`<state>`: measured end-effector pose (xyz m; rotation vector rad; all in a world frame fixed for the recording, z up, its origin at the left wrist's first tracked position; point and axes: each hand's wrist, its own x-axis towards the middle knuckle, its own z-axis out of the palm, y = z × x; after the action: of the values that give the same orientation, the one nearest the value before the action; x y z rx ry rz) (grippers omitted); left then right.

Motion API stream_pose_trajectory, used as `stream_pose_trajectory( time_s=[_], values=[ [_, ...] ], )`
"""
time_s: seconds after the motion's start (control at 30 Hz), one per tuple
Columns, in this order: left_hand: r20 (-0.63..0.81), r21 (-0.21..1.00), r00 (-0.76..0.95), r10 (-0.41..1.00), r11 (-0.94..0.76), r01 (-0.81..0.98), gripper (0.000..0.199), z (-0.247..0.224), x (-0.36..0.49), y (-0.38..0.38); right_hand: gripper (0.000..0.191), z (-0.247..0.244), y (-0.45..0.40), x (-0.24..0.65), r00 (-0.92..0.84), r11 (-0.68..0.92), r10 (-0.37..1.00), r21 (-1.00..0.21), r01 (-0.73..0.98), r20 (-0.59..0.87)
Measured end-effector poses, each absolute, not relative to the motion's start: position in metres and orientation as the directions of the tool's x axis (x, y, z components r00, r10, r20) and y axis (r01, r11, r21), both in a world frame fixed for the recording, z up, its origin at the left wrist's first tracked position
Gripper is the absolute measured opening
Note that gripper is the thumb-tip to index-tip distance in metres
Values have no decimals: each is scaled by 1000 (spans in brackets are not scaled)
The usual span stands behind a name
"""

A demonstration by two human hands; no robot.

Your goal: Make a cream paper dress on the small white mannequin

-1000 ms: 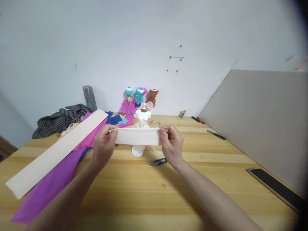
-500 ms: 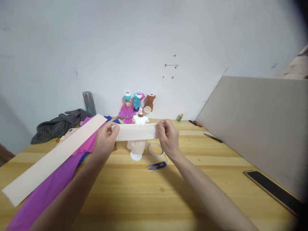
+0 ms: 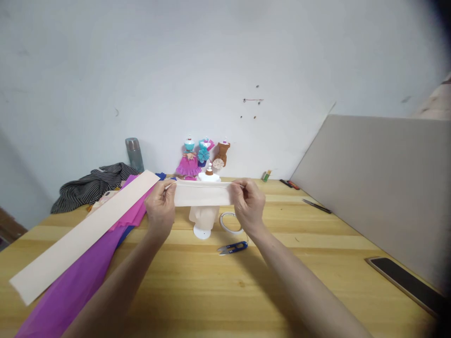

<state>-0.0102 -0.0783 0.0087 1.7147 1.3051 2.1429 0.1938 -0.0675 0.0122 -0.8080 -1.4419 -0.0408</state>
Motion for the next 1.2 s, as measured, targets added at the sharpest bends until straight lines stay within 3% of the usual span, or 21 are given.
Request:
stream_pose_trajectory(
  time_s=[0.27,0.57,0.9,1.2],
  values=[
    [782,621,-385,490,-663,418,14,-8,-11,-56,14,-8,-49,194,240,746,432,-494,446,869],
    [712,692,-352,607,-690,210,15,-8,-9,-39,17,-6,-34,197,276,763,559,-616,198,782],
    [636,739,-328,699,-674,-5,20,-6,-11,-22,21,2,-20,197,317,742,614,-665,78,723],
    [553,793,-190,811,-583,-178,29,0,-21,-20,21,-2,-15,201,341,692,684,-722,-25,644]
  ],
)
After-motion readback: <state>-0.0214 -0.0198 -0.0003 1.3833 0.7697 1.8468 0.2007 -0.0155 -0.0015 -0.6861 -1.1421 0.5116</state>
